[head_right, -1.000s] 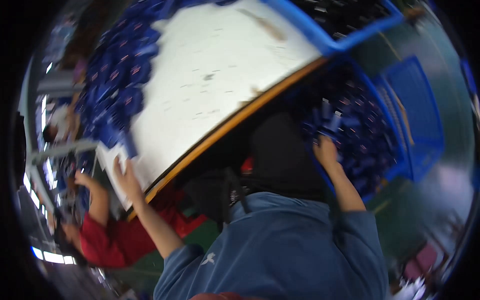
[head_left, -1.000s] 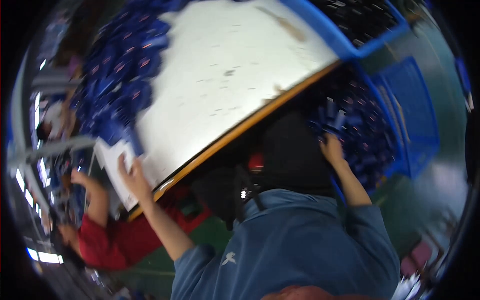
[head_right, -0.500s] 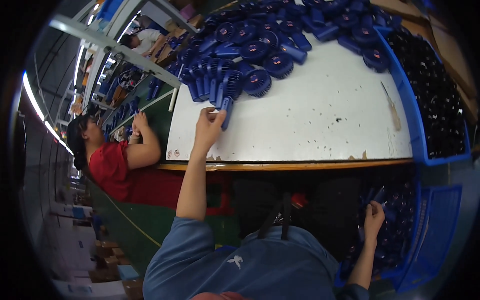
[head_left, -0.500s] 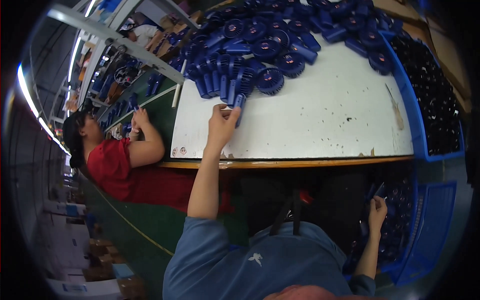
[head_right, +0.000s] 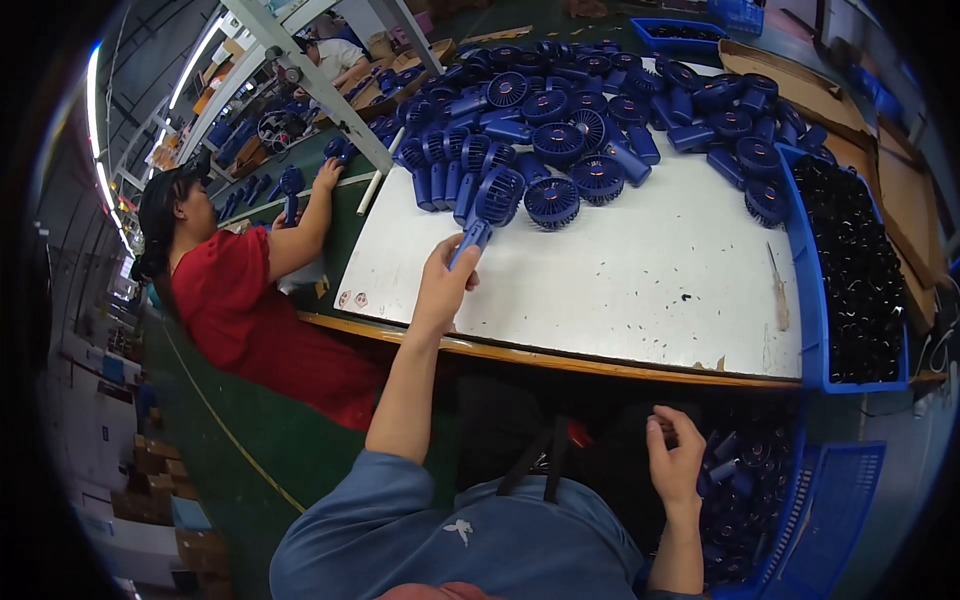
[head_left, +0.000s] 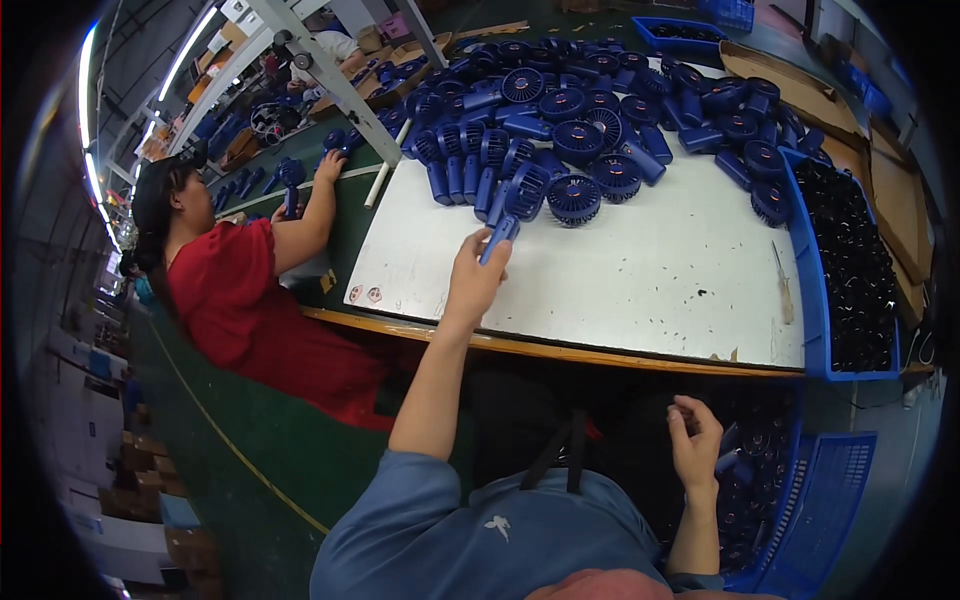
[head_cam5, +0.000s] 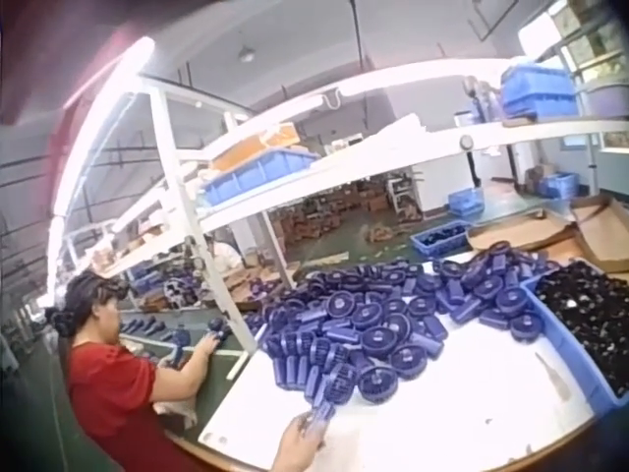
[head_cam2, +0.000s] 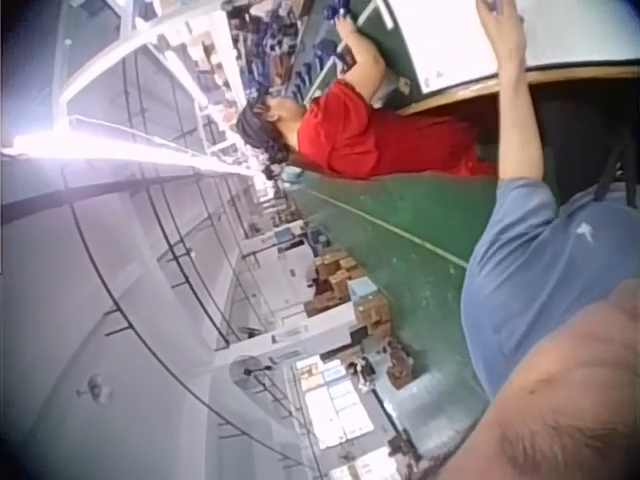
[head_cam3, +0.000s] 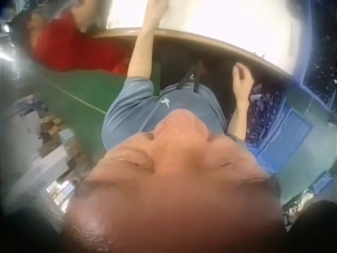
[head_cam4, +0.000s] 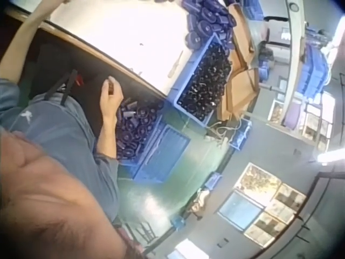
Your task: The person assembles portable fans by picking them up from a table, attaching straps from a tray to each fan by hand, and placing the fans into a plastic crate.
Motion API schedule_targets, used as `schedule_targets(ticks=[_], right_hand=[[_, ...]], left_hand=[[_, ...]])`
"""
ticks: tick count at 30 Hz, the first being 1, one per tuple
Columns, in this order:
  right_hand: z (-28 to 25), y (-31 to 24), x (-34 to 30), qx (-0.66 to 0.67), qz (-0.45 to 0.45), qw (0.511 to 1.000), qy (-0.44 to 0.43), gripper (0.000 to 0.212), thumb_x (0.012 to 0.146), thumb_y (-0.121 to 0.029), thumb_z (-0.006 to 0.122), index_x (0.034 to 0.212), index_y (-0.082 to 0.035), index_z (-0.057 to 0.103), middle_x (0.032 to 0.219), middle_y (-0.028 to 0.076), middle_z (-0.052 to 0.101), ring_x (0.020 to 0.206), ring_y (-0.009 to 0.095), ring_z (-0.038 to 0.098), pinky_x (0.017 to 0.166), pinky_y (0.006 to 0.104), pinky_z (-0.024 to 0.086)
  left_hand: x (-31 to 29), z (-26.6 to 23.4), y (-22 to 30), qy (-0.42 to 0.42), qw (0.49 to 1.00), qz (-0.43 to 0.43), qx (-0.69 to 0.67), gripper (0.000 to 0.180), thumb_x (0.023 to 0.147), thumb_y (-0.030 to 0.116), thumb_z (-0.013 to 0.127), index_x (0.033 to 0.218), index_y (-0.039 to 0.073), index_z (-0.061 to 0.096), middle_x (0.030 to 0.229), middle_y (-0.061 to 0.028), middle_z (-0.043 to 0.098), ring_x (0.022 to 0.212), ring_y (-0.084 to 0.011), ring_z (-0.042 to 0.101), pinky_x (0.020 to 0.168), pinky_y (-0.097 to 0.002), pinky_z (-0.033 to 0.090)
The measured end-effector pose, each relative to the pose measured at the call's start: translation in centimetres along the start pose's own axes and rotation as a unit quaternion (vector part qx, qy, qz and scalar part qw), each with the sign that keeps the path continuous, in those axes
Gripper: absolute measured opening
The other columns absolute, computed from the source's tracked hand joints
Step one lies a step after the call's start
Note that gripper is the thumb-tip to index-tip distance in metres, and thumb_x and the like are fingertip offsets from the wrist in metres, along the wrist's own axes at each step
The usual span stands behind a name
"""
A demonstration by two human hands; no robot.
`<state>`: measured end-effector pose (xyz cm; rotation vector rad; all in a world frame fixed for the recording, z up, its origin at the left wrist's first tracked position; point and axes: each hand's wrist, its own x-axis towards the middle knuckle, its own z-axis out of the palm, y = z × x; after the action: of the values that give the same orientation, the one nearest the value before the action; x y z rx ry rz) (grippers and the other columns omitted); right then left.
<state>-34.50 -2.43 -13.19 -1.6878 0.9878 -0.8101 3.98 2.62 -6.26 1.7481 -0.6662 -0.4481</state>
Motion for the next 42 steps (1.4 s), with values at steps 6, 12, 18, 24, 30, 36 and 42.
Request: schedule_targets(ticks=[6,12,18,24,30,36,42], right_hand=[[2.5,-2.8,0.5,0.060,-0.009,0.994,-0.085,0.021,0.089,-0.002,0.064,0.109,0.002,0.066,0.092,0.009,0.070,0.081,0.013,0.065,0.075,0.0255,0.052],[5.0,-5.4,1.4,0.245,0.008,0.951,-0.190,0.042,0.097,-0.014,0.057,0.134,0.003,0.048,0.115,0.013,0.063,0.095,0.017,0.062,0.081,0.0278,0.050],[6.9,-6.8,1.3,0.286,-0.042,0.943,-0.162,0.058,0.098,-0.019,0.057,0.145,0.004,0.031,0.127,0.016,0.054,0.115,0.020,0.055,0.100,0.0330,0.043],[6.9,-5.9,1.3,0.243,0.023,0.967,-0.067,0.037,0.093,-0.006,0.059,0.127,0.002,0.047,0.112,0.009,0.058,0.102,0.015,0.057,0.093,0.0297,0.045],[5.5,-6.1,1.2,0.251,0.074,0.949,-0.177,0.028,0.091,-0.006,0.061,0.117,0.001,0.053,0.099,0.006,0.062,0.086,0.011,0.060,0.079,0.0264,0.050],[5.7,-6.2,0.0,0.197,0.108,0.942,-0.249,0.023,0.091,-0.017,0.066,0.106,-0.001,0.058,0.083,0.002,0.061,0.073,0.009,0.057,0.069,0.0249,0.049],[6.1,-5.7,-0.3,0.184,0.108,0.945,-0.250,0.021,0.091,-0.019,0.068,0.099,-0.002,0.059,0.078,0.000,0.059,0.070,0.007,0.055,0.066,0.0239,0.046]], left_hand=[[-6.5,2.8,1.9,-0.055,0.985,0.010,-0.161,0.047,0.100,0.025,0.054,0.135,-0.006,0.049,0.080,-0.0024,0.056,0.069,-0.0082,0.051,0.066,-0.0241,0.044],[-13.5,7.0,1.9,-0.148,0.960,0.064,-0.229,0.051,0.104,0.022,0.045,0.147,-0.002,0.033,0.108,-0.0059,0.054,0.088,-0.0093,0.051,0.083,-0.0237,0.044],[-18.0,10.0,-0.1,-0.196,0.944,0.074,-0.256,0.061,0.098,0.010,0.051,0.150,-0.002,0.021,0.142,-0.0175,0.037,0.132,-0.0256,0.038,0.112,-0.0353,0.029],[-18.6,10.2,-0.5,-0.227,0.946,0.184,-0.140,0.066,0.091,0.008,0.056,0.149,0.001,0.024,0.144,-0.0203,0.033,0.135,-0.0320,0.035,0.114,-0.0397,0.027],[-17.4,9.6,-1.4,-0.242,0.879,0.023,-0.411,0.078,0.094,0.013,0.058,0.153,0.000,0.008,0.146,-0.0181,0.033,0.134,-0.0268,0.040,0.112,-0.0391,0.031],[-14.8,8.3,-0.5,-0.163,0.882,-0.050,-0.439,0.060,0.100,0.023,0.055,0.148,-0.002,0.029,0.131,-0.0131,0.051,0.120,-0.0164,0.050,0.106,-0.0308,0.039],[-14.8,8.2,-1.1,-0.153,0.901,-0.062,-0.401,0.047,0.100,0.022,0.057,0.140,0.000,0.044,0.123,-0.0092,0.057,0.112,-0.0131,0.054,0.101,-0.0284,0.042]])
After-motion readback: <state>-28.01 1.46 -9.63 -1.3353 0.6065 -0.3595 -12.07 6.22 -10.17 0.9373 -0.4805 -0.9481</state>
